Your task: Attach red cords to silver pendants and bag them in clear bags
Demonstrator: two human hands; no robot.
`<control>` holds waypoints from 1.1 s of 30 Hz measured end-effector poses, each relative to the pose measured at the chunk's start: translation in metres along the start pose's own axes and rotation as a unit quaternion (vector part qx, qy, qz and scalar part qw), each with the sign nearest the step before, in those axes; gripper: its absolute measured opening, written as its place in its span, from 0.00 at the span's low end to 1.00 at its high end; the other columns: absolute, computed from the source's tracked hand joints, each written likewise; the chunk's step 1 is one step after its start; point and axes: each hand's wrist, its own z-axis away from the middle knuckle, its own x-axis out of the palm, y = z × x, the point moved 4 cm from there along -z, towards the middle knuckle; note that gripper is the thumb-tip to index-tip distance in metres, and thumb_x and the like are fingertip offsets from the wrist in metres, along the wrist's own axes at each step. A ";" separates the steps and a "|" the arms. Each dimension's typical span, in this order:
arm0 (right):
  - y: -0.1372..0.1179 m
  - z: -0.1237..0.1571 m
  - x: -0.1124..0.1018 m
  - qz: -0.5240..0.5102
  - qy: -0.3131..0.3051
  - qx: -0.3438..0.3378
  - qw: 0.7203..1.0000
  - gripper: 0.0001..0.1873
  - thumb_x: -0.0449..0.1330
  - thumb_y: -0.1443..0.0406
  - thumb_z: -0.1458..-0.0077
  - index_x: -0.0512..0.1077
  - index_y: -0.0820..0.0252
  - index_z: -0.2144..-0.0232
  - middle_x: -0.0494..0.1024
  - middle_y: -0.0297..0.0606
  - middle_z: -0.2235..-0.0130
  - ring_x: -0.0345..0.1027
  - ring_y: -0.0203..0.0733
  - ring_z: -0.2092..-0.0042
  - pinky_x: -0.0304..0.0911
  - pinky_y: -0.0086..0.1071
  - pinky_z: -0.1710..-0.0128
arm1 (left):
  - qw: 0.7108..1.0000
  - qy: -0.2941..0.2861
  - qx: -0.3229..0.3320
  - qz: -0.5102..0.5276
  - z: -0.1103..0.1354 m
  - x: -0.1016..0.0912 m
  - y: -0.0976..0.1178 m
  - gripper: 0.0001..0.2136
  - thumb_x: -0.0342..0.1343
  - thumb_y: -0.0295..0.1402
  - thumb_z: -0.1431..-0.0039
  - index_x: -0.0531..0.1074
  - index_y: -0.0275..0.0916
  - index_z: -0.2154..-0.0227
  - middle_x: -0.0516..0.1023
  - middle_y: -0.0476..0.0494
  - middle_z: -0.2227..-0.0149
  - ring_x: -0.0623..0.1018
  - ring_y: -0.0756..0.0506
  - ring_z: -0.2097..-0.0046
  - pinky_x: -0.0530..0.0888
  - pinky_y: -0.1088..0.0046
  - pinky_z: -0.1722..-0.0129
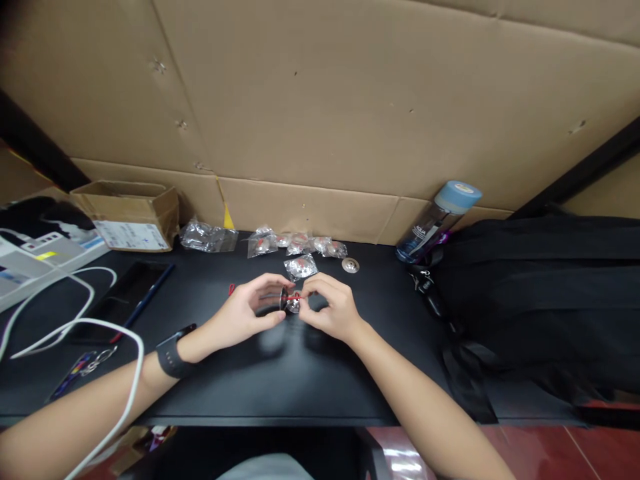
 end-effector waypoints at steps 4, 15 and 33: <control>0.009 -0.001 -0.007 -0.010 -0.033 0.052 0.998 0.06 0.63 0.72 0.49 0.74 0.56 0.69 0.81 0.37 0.66 0.75 0.41 0.65 0.71 0.34 0.65 | 0.992 -0.014 0.026 -0.126 0.000 -0.003 0.002 0.25 0.65 0.32 0.40 0.68 0.43 0.40 0.76 0.38 0.41 0.78 0.40 0.41 0.73 0.57 0.36; 0.073 0.014 -0.024 0.122 -0.191 0.223 0.948 0.02 0.65 0.69 0.50 0.77 0.57 0.70 0.79 0.32 0.70 0.72 0.38 0.68 0.63 0.31 0.66 | 0.875 0.099 0.097 -0.464 -0.016 -0.088 0.004 0.08 0.54 0.32 0.34 0.75 0.41 0.55 0.80 0.42 0.52 0.78 0.40 0.49 0.74 0.59 0.45; 0.071 0.017 -0.020 0.131 -0.220 0.163 0.953 0.07 0.63 0.68 0.44 0.77 0.53 0.61 0.81 0.35 0.62 0.74 0.41 0.61 0.66 0.32 0.63 | 0.712 0.168 -0.022 -0.681 -0.014 -0.171 -0.040 0.21 0.52 0.31 0.36 0.72 0.41 0.41 0.75 0.34 0.38 0.64 0.29 0.33 0.61 0.45 0.42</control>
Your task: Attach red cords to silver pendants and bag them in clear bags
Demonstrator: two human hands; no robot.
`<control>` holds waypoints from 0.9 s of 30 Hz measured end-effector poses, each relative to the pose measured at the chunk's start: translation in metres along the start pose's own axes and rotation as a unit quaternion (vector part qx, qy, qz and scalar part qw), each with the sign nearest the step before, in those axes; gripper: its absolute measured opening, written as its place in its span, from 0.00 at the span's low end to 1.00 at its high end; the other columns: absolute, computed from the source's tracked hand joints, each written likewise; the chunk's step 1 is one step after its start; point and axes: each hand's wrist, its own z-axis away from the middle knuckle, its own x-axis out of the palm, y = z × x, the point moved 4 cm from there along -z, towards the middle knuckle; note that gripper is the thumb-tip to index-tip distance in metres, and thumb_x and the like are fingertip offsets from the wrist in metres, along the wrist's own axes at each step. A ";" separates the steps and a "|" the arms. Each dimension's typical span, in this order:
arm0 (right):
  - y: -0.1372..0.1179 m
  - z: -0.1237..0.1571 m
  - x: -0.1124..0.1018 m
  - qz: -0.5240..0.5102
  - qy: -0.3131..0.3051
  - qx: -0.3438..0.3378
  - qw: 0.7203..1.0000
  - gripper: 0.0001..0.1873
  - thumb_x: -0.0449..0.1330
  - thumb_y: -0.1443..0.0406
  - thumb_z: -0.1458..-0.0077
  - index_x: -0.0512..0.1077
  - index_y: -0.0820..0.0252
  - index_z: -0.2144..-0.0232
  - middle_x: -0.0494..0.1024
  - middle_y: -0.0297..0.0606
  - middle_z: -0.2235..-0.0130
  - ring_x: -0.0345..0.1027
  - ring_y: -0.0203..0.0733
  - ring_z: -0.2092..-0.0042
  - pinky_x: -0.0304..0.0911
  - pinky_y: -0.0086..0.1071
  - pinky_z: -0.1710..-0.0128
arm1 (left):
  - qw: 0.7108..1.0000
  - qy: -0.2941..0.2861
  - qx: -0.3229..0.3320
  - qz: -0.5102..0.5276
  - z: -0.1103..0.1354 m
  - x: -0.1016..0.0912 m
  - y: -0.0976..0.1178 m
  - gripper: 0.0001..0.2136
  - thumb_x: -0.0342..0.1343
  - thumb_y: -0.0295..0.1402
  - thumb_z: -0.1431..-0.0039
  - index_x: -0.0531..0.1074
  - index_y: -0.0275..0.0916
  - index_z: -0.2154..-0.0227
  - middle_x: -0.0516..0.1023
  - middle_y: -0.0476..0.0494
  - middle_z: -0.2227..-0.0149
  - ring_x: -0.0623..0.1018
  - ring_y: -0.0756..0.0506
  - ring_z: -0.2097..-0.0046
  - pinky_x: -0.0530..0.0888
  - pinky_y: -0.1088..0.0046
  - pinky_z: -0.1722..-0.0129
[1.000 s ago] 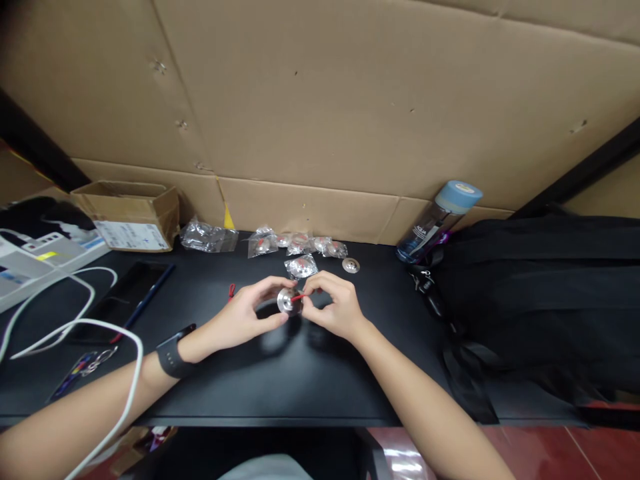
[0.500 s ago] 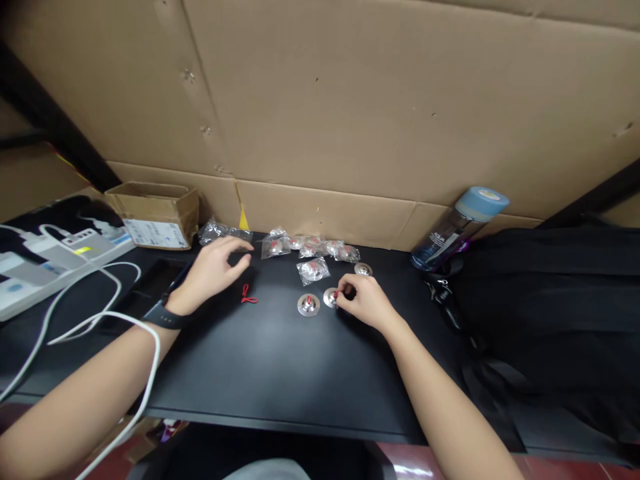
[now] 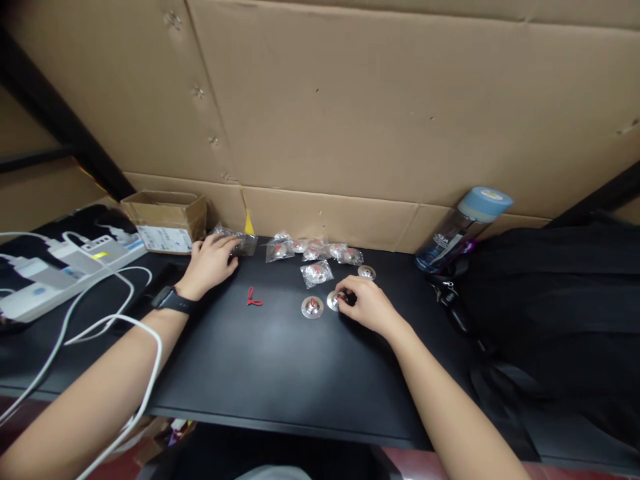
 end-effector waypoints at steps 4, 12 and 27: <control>-0.001 0.000 0.000 -0.001 -0.003 -0.004 1.000 0.06 0.62 0.68 0.41 0.76 0.54 0.62 0.81 0.36 0.62 0.74 0.41 0.60 0.66 0.33 0.62 | 1.000 -0.026 -0.010 -0.003 0.000 0.007 -0.003 0.19 0.49 0.32 0.33 0.73 0.39 0.42 0.81 0.32 0.45 0.66 0.30 0.34 0.59 0.44 0.42; -0.001 0.000 0.001 -0.004 -0.008 -0.011 1.000 0.05 0.62 0.68 0.41 0.76 0.54 0.62 0.81 0.36 0.61 0.74 0.42 0.60 0.67 0.33 0.61 | 0.997 -0.042 -0.040 0.041 -0.005 0.008 -0.006 0.16 0.57 0.43 0.34 0.77 0.43 0.48 0.83 0.34 0.49 0.71 0.31 0.38 0.57 0.45 0.41; -0.004 0.000 -0.001 -0.013 -0.017 -0.008 1.000 0.07 0.62 0.70 0.42 0.78 0.56 0.62 0.81 0.37 0.61 0.75 0.42 0.60 0.68 0.33 0.61 | 0.996 -0.074 0.034 0.023 0.006 -0.012 0.034 0.12 0.53 0.28 0.37 0.80 0.43 0.56 0.85 0.34 0.55 0.81 0.34 0.52 0.59 0.49 0.47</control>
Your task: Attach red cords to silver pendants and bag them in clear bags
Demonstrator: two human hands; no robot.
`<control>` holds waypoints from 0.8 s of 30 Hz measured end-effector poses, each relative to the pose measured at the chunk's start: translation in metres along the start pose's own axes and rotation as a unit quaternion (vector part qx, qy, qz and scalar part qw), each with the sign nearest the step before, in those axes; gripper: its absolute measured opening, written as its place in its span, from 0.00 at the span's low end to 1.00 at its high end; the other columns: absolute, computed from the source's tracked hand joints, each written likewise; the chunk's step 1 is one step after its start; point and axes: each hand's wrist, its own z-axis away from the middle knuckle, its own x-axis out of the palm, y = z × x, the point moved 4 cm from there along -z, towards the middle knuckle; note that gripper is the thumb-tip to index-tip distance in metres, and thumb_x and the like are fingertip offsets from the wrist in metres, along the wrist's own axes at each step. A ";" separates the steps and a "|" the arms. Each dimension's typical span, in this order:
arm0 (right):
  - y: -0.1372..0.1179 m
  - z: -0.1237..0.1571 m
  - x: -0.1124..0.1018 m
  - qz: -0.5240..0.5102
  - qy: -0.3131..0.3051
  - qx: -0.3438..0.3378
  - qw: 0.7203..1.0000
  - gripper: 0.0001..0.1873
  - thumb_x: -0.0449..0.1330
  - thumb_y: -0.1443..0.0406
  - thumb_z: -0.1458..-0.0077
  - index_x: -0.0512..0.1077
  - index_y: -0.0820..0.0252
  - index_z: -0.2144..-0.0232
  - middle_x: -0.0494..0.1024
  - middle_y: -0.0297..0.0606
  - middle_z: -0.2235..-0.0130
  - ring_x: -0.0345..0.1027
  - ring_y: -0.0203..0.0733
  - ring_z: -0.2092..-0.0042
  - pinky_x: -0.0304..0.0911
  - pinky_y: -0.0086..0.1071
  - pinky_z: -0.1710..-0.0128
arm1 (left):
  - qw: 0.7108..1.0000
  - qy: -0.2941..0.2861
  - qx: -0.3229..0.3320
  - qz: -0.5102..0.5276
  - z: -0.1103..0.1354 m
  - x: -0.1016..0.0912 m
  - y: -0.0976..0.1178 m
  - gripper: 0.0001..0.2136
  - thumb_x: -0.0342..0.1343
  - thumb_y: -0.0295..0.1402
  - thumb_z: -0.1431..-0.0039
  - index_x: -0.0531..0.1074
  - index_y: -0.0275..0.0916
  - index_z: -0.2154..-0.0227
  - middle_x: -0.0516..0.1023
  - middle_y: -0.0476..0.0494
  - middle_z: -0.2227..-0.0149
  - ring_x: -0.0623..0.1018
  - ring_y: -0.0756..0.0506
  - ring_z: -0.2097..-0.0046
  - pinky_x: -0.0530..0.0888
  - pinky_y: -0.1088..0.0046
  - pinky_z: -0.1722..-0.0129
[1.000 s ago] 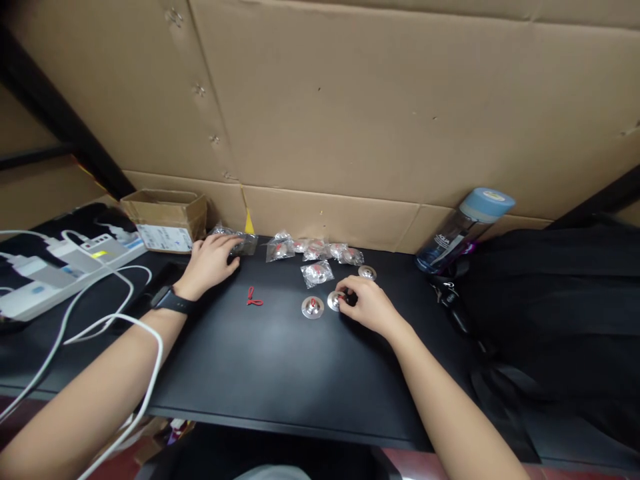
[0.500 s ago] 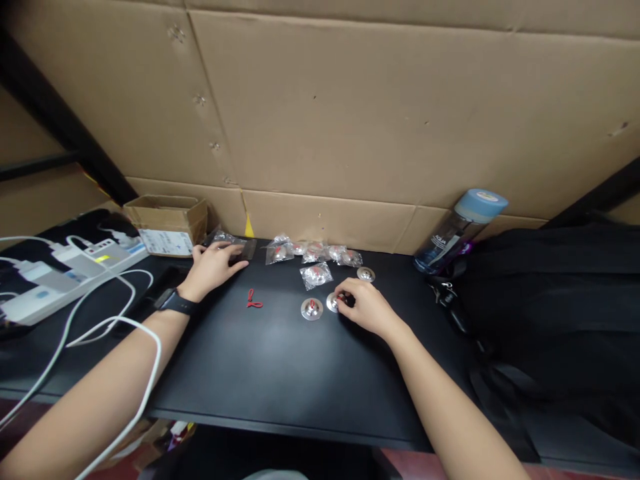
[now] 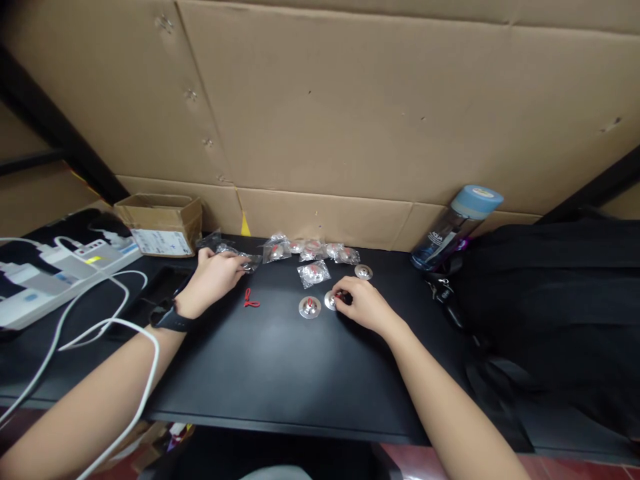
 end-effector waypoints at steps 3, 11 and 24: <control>-0.001 0.000 -0.002 0.001 0.005 -0.004 1.000 0.07 0.62 0.70 0.42 0.78 0.56 0.62 0.81 0.37 0.62 0.75 0.41 0.61 0.68 0.33 0.61 | 1.000 0.016 -0.005 0.008 0.002 -0.012 -0.001 0.13 0.52 0.30 0.36 0.80 0.44 0.54 0.85 0.36 0.55 0.81 0.34 0.51 0.59 0.49 0.47; 0.001 -0.001 0.001 -0.007 -0.014 0.010 1.000 0.05 0.64 0.69 0.42 0.79 0.55 0.63 0.81 0.36 0.63 0.74 0.40 0.63 0.68 0.32 0.61 | 0.986 0.029 0.113 0.118 0.016 -0.032 0.054 0.11 0.55 0.32 0.33 0.79 0.47 0.52 0.85 0.42 0.51 0.80 0.38 0.47 0.57 0.54 0.47; 0.003 0.000 0.002 0.053 -0.017 0.020 0.998 0.02 0.66 0.67 0.40 0.79 0.55 0.65 0.81 0.35 0.63 0.75 0.40 0.62 0.66 0.31 0.61 | 0.956 0.025 0.267 0.121 0.029 -0.001 0.144 0.17 0.49 0.29 0.27 0.71 0.44 0.40 0.80 0.37 0.44 0.72 0.37 0.39 0.61 0.56 0.48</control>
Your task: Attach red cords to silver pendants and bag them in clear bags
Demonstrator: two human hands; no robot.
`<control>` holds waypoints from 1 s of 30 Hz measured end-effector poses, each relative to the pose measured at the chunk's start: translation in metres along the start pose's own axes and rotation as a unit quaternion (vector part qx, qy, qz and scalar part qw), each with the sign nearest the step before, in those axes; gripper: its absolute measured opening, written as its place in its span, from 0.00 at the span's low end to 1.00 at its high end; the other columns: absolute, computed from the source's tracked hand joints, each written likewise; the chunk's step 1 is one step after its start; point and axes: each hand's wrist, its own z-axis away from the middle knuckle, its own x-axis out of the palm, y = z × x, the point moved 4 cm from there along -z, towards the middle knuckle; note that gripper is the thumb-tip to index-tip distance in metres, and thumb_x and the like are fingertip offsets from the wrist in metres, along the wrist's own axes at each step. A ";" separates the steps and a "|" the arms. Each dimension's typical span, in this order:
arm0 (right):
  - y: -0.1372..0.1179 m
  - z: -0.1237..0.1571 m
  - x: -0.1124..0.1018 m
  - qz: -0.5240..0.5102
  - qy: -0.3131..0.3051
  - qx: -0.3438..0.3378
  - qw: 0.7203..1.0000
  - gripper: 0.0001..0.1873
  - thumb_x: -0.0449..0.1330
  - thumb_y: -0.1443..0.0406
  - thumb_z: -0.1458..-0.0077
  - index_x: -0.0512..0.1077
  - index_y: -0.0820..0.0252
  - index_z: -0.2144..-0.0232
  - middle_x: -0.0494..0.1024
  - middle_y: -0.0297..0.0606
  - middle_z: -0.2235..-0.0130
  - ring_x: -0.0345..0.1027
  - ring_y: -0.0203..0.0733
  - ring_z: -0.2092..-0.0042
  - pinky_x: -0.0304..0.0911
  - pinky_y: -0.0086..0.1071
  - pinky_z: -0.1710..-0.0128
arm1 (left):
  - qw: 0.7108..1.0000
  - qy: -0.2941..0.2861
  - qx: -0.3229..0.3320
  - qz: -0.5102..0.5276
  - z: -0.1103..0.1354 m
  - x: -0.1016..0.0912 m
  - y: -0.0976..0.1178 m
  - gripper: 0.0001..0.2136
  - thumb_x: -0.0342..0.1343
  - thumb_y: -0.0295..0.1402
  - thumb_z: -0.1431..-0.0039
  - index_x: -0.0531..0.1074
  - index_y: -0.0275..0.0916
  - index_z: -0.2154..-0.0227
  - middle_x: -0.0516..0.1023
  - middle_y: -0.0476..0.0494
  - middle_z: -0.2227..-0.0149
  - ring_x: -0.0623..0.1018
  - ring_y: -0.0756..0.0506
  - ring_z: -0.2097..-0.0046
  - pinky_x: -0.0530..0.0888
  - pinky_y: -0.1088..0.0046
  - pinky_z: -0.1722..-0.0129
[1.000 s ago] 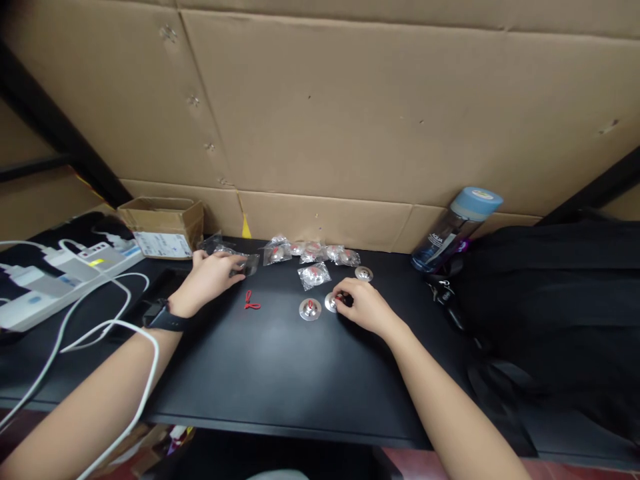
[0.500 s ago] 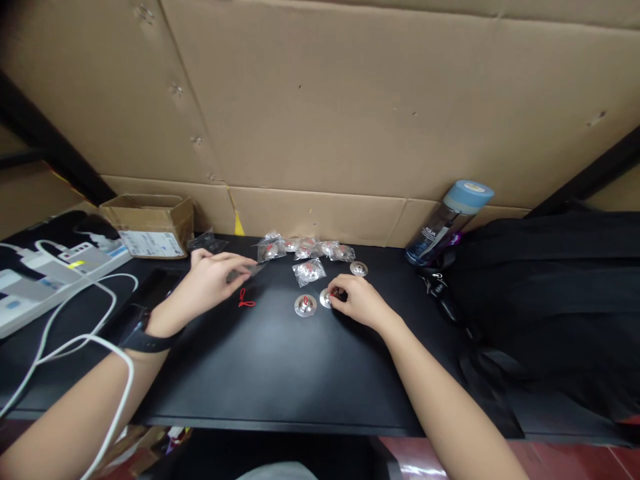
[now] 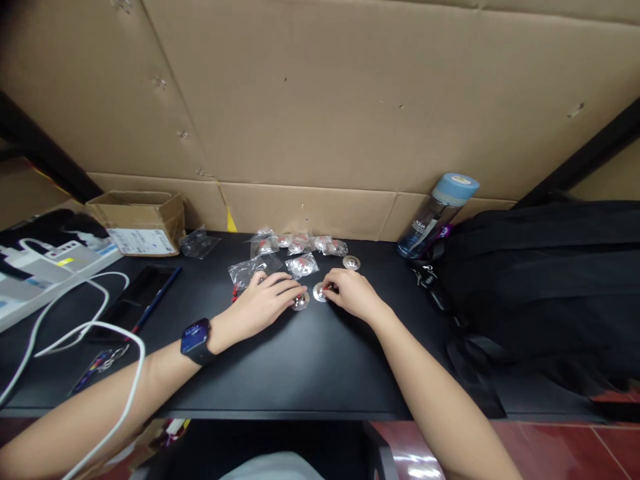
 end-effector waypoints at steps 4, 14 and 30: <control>0.000 0.000 0.000 0.014 0.005 0.002 1.000 0.04 0.67 0.68 0.41 0.78 0.55 0.67 0.81 0.35 0.63 0.75 0.40 0.62 0.65 0.31 0.61 | 1.000 -0.001 -0.006 0.029 0.000 0.004 -0.003 0.10 0.51 0.33 0.27 0.78 0.46 0.51 0.85 0.41 0.54 0.73 0.38 0.41 0.59 0.55 0.47; -0.030 0.003 -0.020 -0.125 0.167 -0.076 0.975 0.05 0.65 0.65 0.37 0.79 0.55 0.67 0.83 0.38 0.64 0.77 0.44 0.61 0.72 0.39 0.57 | 0.904 0.090 -0.220 0.355 0.000 -0.022 -0.035 0.07 0.62 0.38 0.35 0.82 0.42 0.64 0.86 0.43 0.60 0.83 0.41 0.56 0.71 0.60 0.51; -0.090 0.012 -0.004 -0.214 0.305 -0.140 0.918 0.07 0.67 0.70 0.39 0.81 0.50 0.62 0.84 0.39 0.59 0.80 0.46 0.57 0.78 0.42 0.58 | 0.762 0.083 -0.285 0.576 0.002 -0.023 -0.012 0.12 0.67 0.41 0.41 0.83 0.38 0.61 0.87 0.39 0.58 0.85 0.40 0.57 0.79 0.63 0.50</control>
